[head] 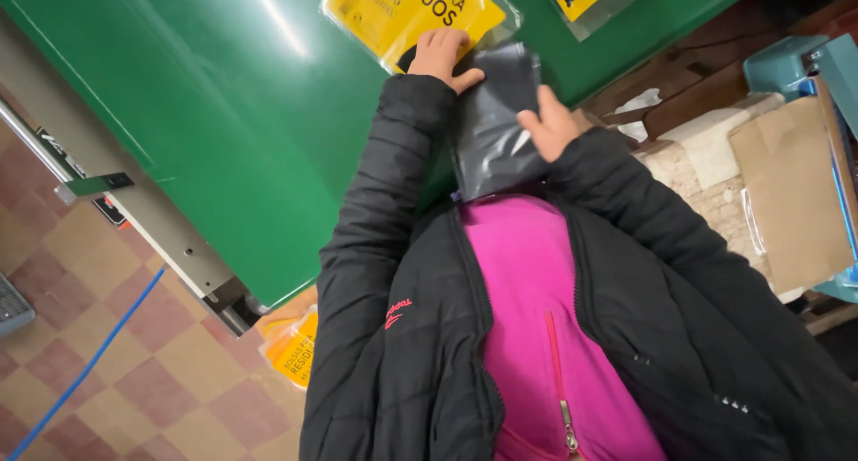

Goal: The person folds plastic bags and inserts them into yellow plastic packaging by hand before using a manual sealer to close the packages.

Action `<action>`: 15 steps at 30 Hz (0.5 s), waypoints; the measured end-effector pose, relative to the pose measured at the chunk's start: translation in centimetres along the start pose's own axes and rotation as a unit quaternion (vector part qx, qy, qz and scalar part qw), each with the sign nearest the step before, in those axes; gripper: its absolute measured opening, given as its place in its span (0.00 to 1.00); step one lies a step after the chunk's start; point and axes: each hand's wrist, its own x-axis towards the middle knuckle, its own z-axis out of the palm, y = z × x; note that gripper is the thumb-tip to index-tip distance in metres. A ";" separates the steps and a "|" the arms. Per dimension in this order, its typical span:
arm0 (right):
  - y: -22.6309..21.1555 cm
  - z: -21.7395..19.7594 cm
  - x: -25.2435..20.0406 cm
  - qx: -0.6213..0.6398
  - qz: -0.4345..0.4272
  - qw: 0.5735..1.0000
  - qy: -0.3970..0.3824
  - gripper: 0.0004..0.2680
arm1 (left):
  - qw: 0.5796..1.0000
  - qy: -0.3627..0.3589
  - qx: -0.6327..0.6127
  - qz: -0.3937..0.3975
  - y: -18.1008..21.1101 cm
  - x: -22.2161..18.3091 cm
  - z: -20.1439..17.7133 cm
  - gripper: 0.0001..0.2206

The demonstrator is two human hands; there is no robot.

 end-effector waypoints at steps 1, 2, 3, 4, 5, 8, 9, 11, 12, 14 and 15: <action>0.2 0.6 0.2 -0.032 -0.012 0.999 -0.034 0.14 | 1.000 0.003 -0.008 0.000 -0.1 0.0 0.5 0.18; 0.3 1.2 0.5 -0.063 -0.023 0.995 -0.068 0.16 | 1.000 0.006 -0.017 0.000 -0.3 0.0 0.9 0.18; 0.8 1.5 1.2 -0.062 -0.025 0.995 -0.072 0.16 | 1.000 0.007 -0.015 -0.004 -0.7 0.1 1.7 0.18; 1.2 1.9 1.9 -0.101 -0.028 0.989 -0.101 0.17 | 1.000 0.009 -0.024 -0.010 -1.1 0.1 2.4 0.14; 1.6 2.3 2.6 -0.140 -0.031 0.981 -0.130 0.18 | 0.999 0.010 -0.033 -0.017 -1.5 0.1 3.1 0.10; 2.8 2.8 4.1 -0.195 -0.041 0.971 -0.133 0.18 | 0.998 0.061 -0.027 0.009 0.4 0.3 2.4 0.06; 2.9 2.5 4.6 -0.194 -0.043 0.971 -0.135 0.18 | 0.998 0.062 -0.026 0.008 2.1 0.2 1.0 0.06; 3.0 1.9 5.5 -0.178 -0.130 0.971 -0.097 0.19 | 0.991 0.107 0.016 0.074 5.6 0.0 -1.9 0.07; 1.9 1.2 6.0 -0.177 -0.132 0.970 -0.099 0.19 | 0.991 0.109 0.017 0.072 5.9 -1.2 -2.8 0.07; -0.2 -0.3 7.3 -0.118 -0.041 0.991 -0.055 0.13 | 0.985 0.104 0.120 -0.070 6.4 -3.8 -4.4 0.10; -1.3 -0.8 8.0 -0.118 -0.041 0.991 -0.056 0.13 | 0.985 0.105 0.120 -0.071 4.9 -5.4 -4.0 0.10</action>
